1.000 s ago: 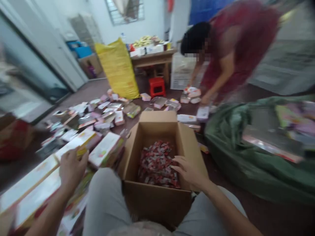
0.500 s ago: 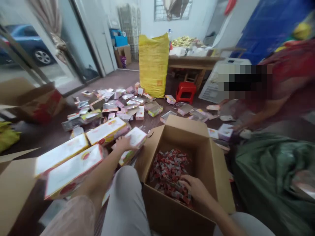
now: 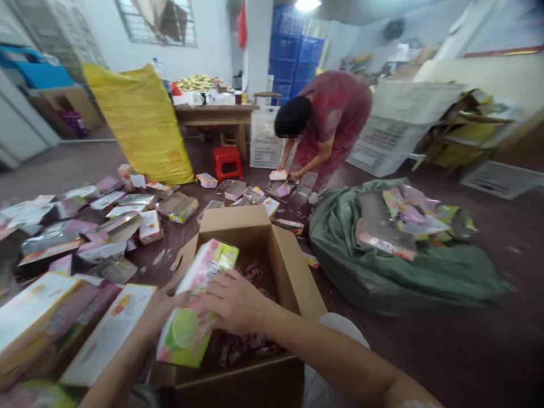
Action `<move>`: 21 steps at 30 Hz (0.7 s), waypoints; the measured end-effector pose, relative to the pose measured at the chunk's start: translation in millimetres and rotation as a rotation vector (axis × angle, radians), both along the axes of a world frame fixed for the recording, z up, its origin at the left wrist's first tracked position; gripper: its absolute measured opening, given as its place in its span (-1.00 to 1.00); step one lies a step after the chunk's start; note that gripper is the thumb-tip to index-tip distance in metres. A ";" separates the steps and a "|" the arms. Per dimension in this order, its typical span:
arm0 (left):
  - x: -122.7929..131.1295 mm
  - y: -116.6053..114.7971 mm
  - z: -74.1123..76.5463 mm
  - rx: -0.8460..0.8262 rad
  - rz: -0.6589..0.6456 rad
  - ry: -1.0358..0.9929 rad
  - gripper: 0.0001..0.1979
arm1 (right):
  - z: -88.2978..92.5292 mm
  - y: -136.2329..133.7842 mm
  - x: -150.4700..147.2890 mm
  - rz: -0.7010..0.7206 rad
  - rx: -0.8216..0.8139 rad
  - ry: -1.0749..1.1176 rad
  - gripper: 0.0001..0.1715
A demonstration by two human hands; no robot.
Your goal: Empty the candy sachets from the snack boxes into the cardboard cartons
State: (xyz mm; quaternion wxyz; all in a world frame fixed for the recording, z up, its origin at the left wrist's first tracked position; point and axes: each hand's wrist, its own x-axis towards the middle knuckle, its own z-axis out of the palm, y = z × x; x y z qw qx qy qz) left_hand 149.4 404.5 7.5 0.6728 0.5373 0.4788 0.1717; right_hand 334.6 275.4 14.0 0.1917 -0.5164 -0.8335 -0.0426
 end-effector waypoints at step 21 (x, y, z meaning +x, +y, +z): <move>51.8 5.4 -36.2 -0.724 -0.113 -0.076 -0.54 | -4.5 -39.4 48.9 -0.115 -0.020 0.204 -0.60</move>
